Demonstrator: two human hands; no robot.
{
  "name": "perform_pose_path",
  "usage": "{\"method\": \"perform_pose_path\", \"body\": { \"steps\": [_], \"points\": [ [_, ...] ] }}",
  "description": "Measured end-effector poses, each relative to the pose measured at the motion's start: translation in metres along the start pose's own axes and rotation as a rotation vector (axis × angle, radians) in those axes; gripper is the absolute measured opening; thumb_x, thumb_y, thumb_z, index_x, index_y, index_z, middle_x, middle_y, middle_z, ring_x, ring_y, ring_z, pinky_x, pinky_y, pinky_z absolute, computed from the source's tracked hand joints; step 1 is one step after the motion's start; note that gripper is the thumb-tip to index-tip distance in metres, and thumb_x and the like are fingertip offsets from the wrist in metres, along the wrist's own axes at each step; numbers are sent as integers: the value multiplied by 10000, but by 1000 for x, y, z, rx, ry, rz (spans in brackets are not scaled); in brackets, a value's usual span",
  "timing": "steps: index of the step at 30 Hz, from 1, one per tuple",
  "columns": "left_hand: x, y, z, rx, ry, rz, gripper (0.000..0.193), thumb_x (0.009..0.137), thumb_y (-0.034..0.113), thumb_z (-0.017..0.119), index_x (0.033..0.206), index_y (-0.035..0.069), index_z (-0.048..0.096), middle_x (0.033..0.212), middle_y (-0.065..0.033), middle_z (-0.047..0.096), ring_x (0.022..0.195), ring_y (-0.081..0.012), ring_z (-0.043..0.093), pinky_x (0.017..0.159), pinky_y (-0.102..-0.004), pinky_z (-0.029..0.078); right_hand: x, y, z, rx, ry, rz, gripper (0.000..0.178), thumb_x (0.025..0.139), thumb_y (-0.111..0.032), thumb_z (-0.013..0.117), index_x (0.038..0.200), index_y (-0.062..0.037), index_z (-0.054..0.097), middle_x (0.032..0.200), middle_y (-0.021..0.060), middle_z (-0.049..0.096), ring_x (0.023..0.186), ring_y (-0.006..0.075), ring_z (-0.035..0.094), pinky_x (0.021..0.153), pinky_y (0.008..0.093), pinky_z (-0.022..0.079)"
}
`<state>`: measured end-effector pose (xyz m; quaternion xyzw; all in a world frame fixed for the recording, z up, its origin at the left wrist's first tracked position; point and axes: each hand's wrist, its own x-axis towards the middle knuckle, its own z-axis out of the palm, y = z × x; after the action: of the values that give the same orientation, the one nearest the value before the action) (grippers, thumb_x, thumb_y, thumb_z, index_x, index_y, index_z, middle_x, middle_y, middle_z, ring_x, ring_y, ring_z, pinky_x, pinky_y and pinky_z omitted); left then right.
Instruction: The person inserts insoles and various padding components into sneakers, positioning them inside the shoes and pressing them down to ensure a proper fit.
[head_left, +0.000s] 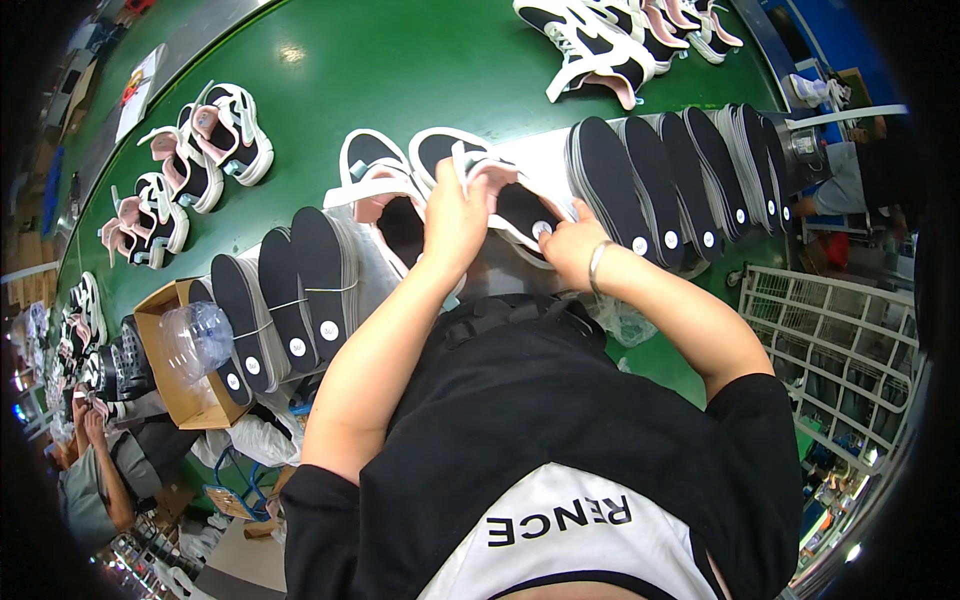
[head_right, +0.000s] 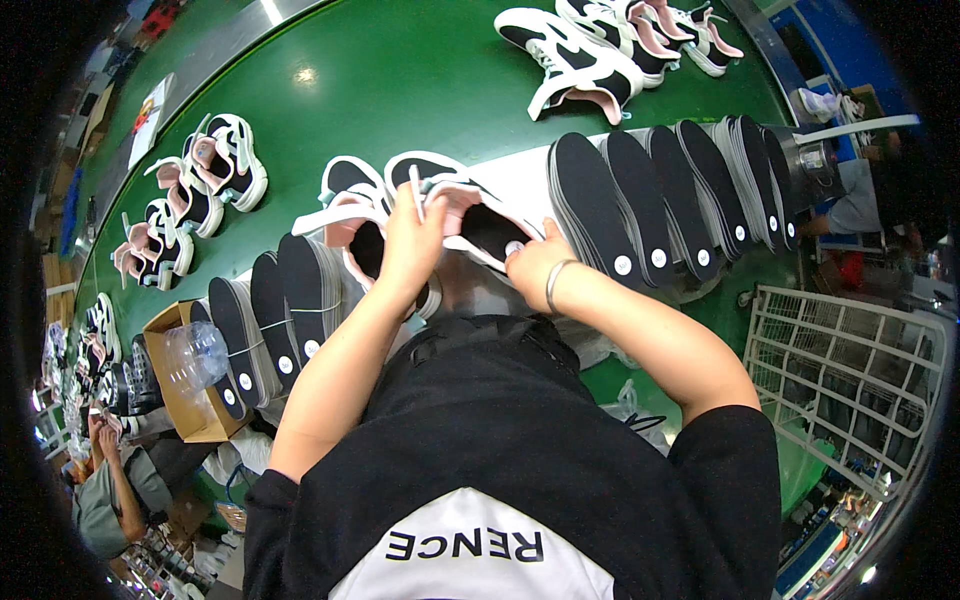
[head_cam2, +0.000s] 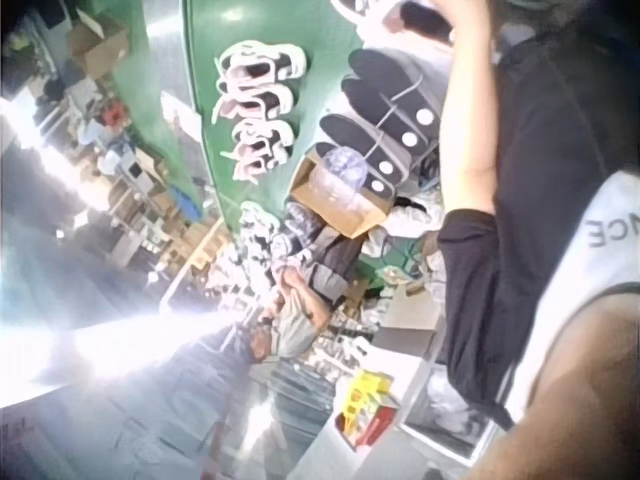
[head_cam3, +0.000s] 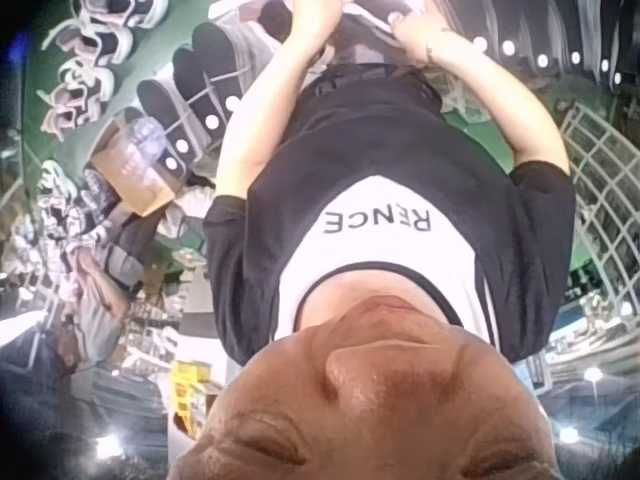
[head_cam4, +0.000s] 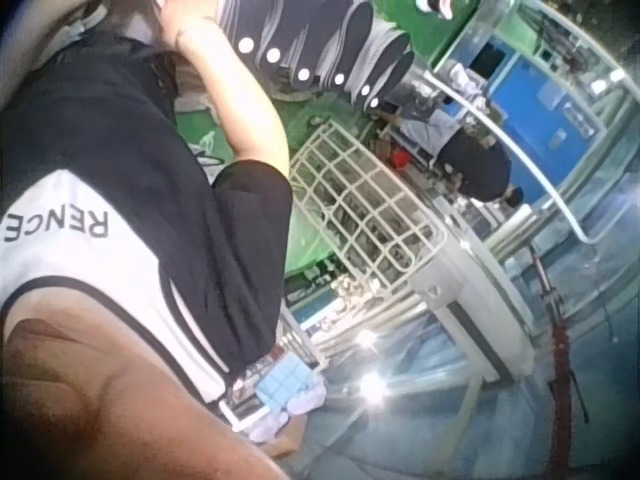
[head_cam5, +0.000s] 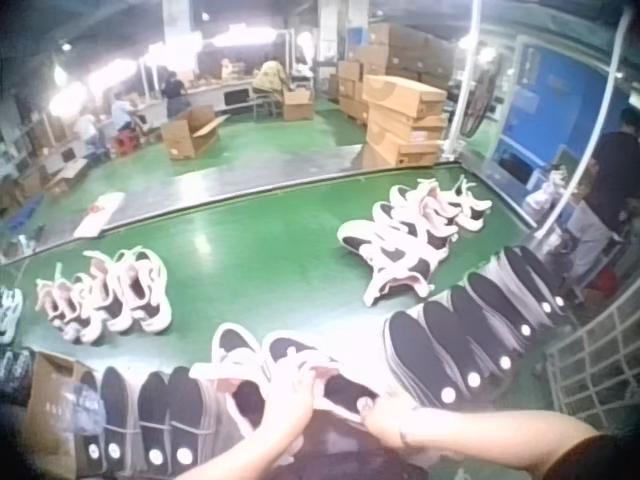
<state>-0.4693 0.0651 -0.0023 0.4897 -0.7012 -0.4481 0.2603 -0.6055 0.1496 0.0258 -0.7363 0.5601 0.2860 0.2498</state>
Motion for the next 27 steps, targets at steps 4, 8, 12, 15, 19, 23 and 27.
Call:
{"method": "perform_pose_path", "body": {
  "steps": [4,8,12,15,19,23,27],
  "points": [
    [9,4,1,47,1,-32,278,807,175,478,940,-54,396,796,-255,557,780,-404,542,691,-410,419,12,7,-4,91,-92,-70,220,666,-105,507,841,-61,632,872,111,615,848,219,588,862,450,321],
    [-14,12,-9,165,82,265,486,751,170,588,1107,-74,365,1005,-249,482,953,-385,464,831,-392,361,7,7,-2,170,-36,-36,230,626,-125,542,834,-78,628,869,103,609,833,225,588,821,432,344],
    [-44,5,-43,374,64,238,590,723,165,623,1182,-43,315,750,-135,564,668,-298,558,605,-352,452,12,-10,8,361,177,5,169,654,-139,486,755,-66,600,718,127,606,716,265,595,726,421,369],
    [-49,3,-43,547,-116,-50,816,732,323,594,1276,-32,100,771,-203,579,661,-365,567,605,-405,449,21,-33,5,432,281,26,159,681,-166,473,732,-58,578,716,120,604,666,276,592,690,459,350],
    [-16,-7,-25,574,-144,-108,737,729,290,544,1271,-10,144,676,-234,570,619,-382,565,559,-446,450,27,-45,-9,603,331,-84,243,737,-268,521,843,-50,545,837,136,580,829,281,550,767,460,343],
    [34,-39,-52,697,41,73,583,736,201,504,1225,-15,272,661,-230,563,607,-384,550,588,-474,432,17,-15,-21,525,1014,-282,274,712,-227,576,930,-70,522,1089,117,468,1071,249,408,889,435,298],
    [106,-19,-104,766,182,-52,571,793,228,455,1272,20,223,810,-246,577,709,-404,558,656,-456,432,20,50,-30,595,994,-176,272,715,-207,565,926,-37,543,1031,151,513,996,295,464,836,372,380]
  ]
}}
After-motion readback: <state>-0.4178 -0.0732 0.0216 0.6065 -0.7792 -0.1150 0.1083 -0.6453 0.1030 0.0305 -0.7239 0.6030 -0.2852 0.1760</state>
